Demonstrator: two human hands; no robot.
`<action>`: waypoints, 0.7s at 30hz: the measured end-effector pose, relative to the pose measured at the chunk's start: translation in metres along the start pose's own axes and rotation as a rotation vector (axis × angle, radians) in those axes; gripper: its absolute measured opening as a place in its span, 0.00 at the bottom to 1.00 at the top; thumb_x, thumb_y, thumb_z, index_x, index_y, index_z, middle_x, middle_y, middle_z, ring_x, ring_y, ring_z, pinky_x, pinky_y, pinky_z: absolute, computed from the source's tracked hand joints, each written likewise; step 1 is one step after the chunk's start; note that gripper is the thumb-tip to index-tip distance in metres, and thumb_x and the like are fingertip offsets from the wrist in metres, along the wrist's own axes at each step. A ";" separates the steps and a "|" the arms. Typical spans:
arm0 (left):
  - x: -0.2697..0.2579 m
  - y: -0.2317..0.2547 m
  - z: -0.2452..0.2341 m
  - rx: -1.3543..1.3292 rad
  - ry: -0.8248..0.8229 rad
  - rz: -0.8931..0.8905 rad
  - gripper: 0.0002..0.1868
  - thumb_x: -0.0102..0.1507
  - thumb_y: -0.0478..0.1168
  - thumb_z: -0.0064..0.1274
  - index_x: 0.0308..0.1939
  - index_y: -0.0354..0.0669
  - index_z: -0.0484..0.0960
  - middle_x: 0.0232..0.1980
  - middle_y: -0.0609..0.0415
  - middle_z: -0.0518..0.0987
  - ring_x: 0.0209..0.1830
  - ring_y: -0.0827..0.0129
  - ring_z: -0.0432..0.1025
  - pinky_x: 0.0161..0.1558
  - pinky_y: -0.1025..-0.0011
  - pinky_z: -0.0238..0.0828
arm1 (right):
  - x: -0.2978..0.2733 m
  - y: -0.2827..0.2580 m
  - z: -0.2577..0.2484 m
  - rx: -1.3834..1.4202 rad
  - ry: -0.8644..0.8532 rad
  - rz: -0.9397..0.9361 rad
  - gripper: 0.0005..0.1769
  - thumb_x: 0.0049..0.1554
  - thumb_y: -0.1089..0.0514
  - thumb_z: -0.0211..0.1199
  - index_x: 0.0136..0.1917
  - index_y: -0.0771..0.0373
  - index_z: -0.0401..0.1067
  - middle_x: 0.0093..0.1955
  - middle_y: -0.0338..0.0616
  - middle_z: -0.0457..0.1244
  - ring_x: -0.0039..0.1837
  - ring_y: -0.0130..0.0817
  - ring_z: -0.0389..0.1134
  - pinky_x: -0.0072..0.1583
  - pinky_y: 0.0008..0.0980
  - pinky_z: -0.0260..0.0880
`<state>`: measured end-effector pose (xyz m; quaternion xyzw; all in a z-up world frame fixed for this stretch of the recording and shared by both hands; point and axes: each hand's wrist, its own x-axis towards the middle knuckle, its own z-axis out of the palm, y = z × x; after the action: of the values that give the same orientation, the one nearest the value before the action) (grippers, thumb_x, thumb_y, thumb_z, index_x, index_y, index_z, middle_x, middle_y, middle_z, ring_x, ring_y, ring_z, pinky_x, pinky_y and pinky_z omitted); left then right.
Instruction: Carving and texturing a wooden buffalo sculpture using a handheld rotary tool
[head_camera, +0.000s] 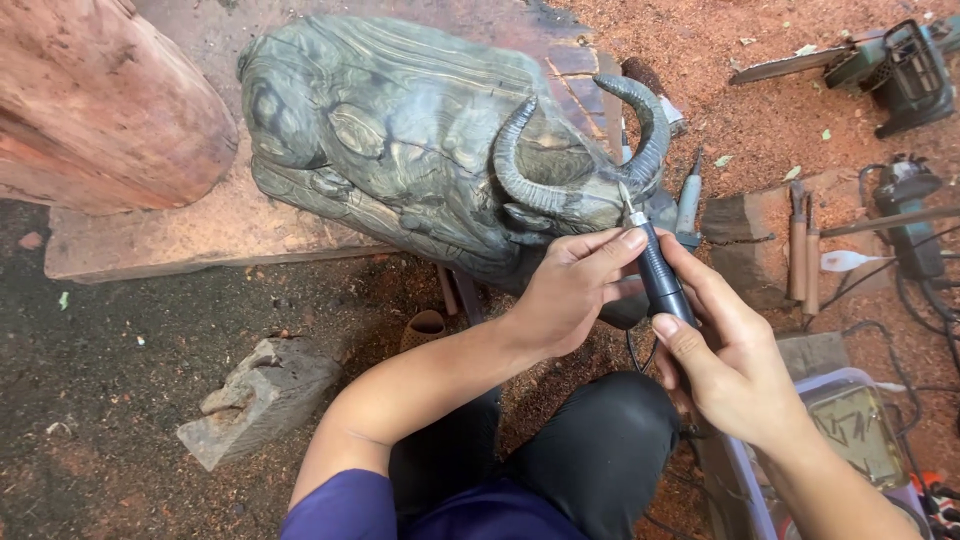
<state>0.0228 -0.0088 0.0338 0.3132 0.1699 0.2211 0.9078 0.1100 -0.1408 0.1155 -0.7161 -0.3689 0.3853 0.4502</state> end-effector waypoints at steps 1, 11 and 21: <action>0.000 -0.001 -0.002 0.005 0.002 -0.002 0.15 0.70 0.43 0.53 0.54 0.37 0.84 0.49 0.55 0.83 0.52 0.68 0.76 0.56 0.64 0.75 | 0.001 0.001 -0.002 0.006 0.000 -0.001 0.39 0.60 0.62 0.52 0.83 0.54 0.51 0.28 0.50 0.57 0.22 0.33 0.57 0.20 0.29 0.65; 0.005 -0.012 -0.008 -0.050 -0.013 0.052 0.13 0.69 0.44 0.58 0.52 0.40 0.86 0.50 0.54 0.85 0.52 0.67 0.77 0.56 0.63 0.76 | 0.002 -0.002 -0.006 -0.035 -0.026 -0.019 0.39 0.60 0.63 0.51 0.83 0.54 0.52 0.28 0.47 0.57 0.24 0.31 0.57 0.20 0.29 0.64; -0.004 -0.029 -0.001 0.029 -0.124 0.047 0.17 0.69 0.45 0.59 0.55 0.37 0.85 0.51 0.50 0.84 0.48 0.66 0.76 0.56 0.66 0.72 | -0.022 0.035 -0.004 0.034 0.056 -0.142 0.40 0.58 0.61 0.53 0.81 0.62 0.47 0.67 0.56 0.61 0.24 0.31 0.61 0.20 0.26 0.62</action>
<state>0.0271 -0.0307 0.0150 0.3432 0.1092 0.2201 0.9066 0.1103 -0.1723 0.0886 -0.6907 -0.3995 0.3386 0.4987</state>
